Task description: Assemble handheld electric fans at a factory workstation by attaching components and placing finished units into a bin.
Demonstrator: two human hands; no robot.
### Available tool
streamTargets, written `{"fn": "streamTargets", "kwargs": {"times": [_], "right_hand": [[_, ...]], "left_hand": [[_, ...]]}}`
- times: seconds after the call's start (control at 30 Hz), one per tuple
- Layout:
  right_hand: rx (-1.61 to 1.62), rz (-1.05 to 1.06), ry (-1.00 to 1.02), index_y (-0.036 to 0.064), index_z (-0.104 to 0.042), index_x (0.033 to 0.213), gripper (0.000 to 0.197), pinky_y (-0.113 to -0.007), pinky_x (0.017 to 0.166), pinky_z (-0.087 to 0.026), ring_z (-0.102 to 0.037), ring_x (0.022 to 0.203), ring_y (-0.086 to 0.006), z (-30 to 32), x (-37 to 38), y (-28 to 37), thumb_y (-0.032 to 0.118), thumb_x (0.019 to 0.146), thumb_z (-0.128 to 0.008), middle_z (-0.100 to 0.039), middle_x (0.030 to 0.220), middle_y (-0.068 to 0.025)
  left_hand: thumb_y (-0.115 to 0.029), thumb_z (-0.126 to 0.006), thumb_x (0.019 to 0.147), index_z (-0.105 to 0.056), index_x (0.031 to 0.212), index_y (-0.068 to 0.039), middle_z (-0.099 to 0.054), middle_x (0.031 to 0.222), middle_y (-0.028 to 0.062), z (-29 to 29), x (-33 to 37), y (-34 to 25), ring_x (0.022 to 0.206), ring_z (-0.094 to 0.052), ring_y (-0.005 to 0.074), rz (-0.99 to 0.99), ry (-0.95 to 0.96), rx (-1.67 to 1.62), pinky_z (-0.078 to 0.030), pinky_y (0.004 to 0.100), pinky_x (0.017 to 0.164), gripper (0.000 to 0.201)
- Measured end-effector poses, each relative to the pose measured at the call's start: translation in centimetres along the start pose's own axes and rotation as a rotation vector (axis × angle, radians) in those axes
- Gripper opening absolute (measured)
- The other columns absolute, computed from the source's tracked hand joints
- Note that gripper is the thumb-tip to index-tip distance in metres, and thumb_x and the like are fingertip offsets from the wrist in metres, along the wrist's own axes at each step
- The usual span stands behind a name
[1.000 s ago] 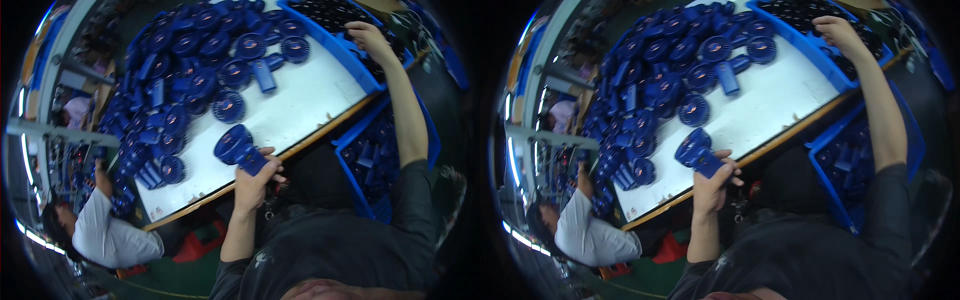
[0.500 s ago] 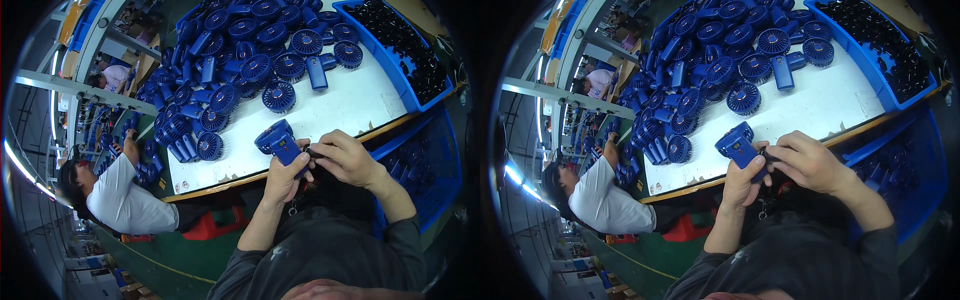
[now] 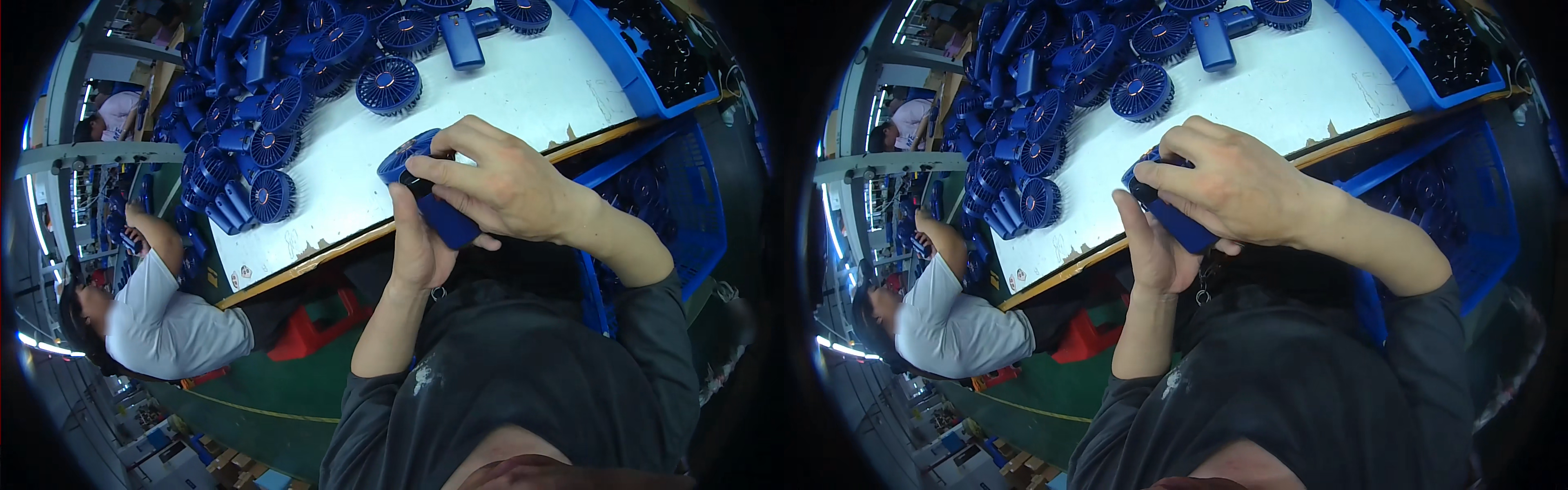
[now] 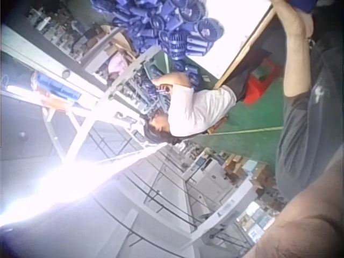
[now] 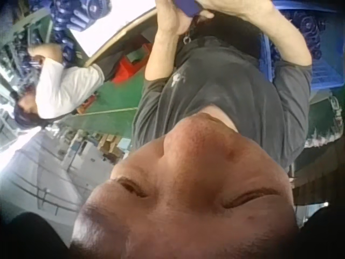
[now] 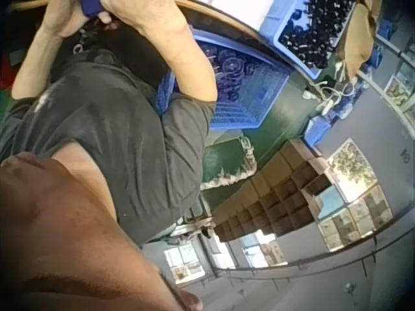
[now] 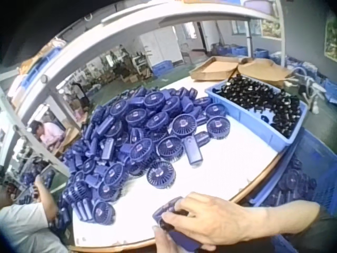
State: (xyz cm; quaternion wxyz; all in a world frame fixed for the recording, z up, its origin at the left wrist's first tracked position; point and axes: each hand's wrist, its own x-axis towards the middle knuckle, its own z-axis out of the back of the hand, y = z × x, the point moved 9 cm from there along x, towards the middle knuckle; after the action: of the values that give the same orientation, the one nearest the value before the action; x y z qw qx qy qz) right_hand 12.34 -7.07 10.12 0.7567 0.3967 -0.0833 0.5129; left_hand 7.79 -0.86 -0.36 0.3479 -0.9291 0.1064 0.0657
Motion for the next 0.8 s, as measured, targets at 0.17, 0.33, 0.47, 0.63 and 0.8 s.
{"fn": "streamTargets", "kwargs": {"times": [0.17,0.33,0.47,0.63,0.8], "right_hand": [[-0.140,-0.106,-0.017,0.0021,-0.056,0.125,0.056,-0.046,0.090,-0.047,-0.055,0.103,-0.0373,-0.4,-0.8,0.9,0.015,0.073,-0.074,-0.055,0.111,-0.0179],[0.079,-0.300,-0.274,-0.0011,-0.053,0.124,0.057,-0.047,0.091,-0.045,-0.054,0.103,-0.0370,-0.7,-5.7,-1.1,0.014,0.072,-0.073,-0.055,0.115,-0.0203],[0.735,-0.812,-0.440,0.0010,-0.055,0.120,0.042,-0.028,0.083,-0.047,-0.056,0.094,-0.0113,-2.3,-11.7,-5.0,0.015,0.082,-0.068,-0.060,0.103,-0.0027],[0.491,-0.875,-0.653,-0.0039,-0.050,0.130,0.049,-0.029,0.087,-0.046,-0.056,0.094,-0.0138,3.2,-24.4,-9.2,0.007,0.084,-0.062,-0.059,0.110,-0.0077],[-0.262,-1.332,-0.570,-0.0100,-0.047,0.133,0.056,-0.037,0.105,-0.038,-0.053,0.123,-0.0316,7.0,-43.4,-16.0,0.023,0.091,-0.065,-0.057,0.130,-0.0235]], "left_hand": [[-0.047,-0.038,0.101,-0.048,0.129,-0.006,-0.057,0.122,0.0108,0.4,0.9,-0.7,0.117,-0.055,0.0223,-0.121,-0.192,-0.066,-0.045,0.0392,0.100,0.051],[-0.036,-0.052,0.096,-0.041,0.132,0.010,-0.049,0.132,0.0294,-3.1,1.1,-1.3,0.124,-0.050,0.0362,-0.117,0.022,0.874,-0.040,0.0417,0.103,0.060],[-0.051,-0.073,0.078,-0.017,0.147,0.014,-0.013,0.151,0.0416,-7.6,0.8,-3.2,0.141,-0.016,0.0551,-0.524,0.202,1.722,-0.020,0.0561,0.116,0.111],[-0.053,-0.080,0.073,-0.029,0.148,0.005,-0.027,0.149,0.0366,0.8,2.5,-18.7,0.141,-0.023,0.0508,-0.840,-0.490,2.194,-0.022,0.0555,0.115,0.107],[-0.046,-0.080,0.073,-0.035,0.146,0.001,-0.040,0.144,0.0296,8.5,5.8,-23.5,0.137,-0.036,0.0414,-0.418,-0.456,2.245,-0.031,0.0466,0.114,0.097]]}}
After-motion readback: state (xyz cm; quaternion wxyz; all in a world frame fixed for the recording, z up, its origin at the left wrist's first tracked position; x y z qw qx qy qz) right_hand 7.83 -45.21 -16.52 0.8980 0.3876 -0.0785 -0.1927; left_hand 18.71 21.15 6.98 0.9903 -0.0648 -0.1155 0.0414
